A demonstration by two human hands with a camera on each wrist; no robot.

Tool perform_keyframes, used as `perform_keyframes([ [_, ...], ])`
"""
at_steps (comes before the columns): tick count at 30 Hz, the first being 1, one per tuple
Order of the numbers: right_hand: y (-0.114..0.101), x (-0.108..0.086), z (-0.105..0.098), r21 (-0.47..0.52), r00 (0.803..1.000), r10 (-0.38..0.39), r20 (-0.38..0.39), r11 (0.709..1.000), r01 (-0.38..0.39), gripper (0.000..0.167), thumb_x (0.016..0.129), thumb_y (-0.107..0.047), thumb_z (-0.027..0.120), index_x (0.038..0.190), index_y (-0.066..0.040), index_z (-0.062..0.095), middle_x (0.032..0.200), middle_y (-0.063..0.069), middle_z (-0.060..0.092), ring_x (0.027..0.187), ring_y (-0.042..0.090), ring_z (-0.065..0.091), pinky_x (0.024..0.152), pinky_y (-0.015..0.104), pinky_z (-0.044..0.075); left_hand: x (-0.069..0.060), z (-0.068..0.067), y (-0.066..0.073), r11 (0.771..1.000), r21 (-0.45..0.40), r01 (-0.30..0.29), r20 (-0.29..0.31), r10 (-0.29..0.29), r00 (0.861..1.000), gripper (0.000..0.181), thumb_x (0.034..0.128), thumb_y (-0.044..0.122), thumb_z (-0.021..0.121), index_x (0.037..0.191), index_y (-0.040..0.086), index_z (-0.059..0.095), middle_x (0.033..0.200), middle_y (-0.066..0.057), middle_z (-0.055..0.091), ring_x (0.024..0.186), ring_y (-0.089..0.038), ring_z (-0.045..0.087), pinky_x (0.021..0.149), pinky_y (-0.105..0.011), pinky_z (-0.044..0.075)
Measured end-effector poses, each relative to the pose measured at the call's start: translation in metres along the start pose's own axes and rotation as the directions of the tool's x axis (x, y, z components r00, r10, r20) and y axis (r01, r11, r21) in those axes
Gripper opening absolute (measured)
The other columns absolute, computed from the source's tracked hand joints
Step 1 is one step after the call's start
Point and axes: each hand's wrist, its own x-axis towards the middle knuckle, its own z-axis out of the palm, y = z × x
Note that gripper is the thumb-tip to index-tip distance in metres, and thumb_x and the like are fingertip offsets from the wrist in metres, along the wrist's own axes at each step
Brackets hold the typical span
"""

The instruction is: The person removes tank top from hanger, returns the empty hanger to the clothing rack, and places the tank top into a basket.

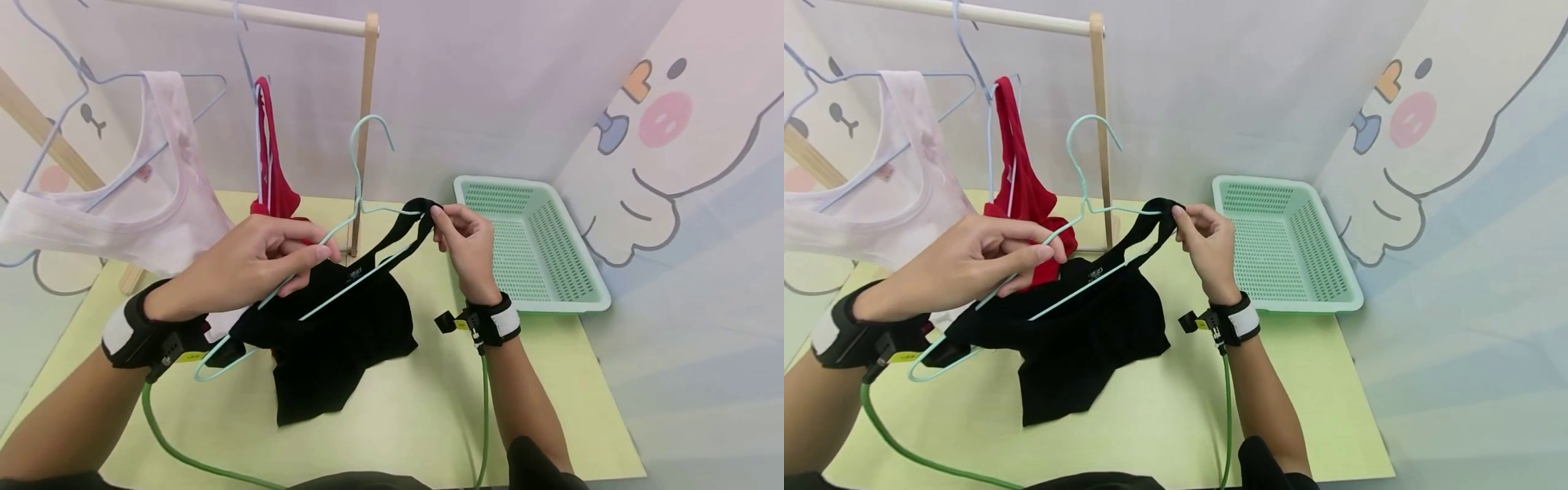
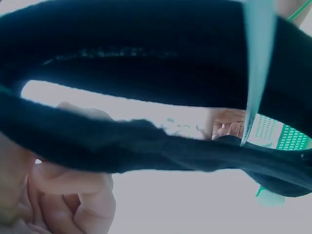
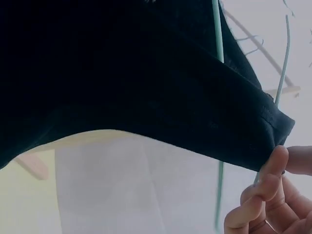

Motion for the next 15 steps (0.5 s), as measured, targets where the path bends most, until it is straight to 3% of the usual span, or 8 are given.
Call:
perform_keyframes([
  [7,0.008,0.0,-0.008,0.012,0.999,0.025,-0.045,1.0,-0.024,0.018,0.104,-0.012,0.072,0.098,0.004,0.074,0.067,-0.001,0.065,0.055,0.013,0.052,0.054,0.022,0.043,-0.014,-0.001,0.005,0.999,-0.033,-0.005,-0.028,0.004,1.0,0.016,0.1103,0.01,0.06,0.112,0.013,0.076,0.062,0.001,0.054,0.054,-0.02,0.052,0.053,-0.033,0.041],
  [15,0.01,-0.004,-0.015,0.045,0.993,0.047,-0.104,0.998,-0.042,0.014,0.106,-0.008,0.069,0.093,-0.007,0.075,0.065,-0.001,0.064,0.054,0.012,0.055,0.054,0.021,0.046,-0.027,-0.003,0.011,1.0,-0.029,-0.005,-0.049,0.004,0.999,0.02,0.1101,0.007,0.059,0.113,0.016,0.076,0.063,0.0,0.052,0.054,-0.018,0.05,0.045,-0.03,0.031],
])
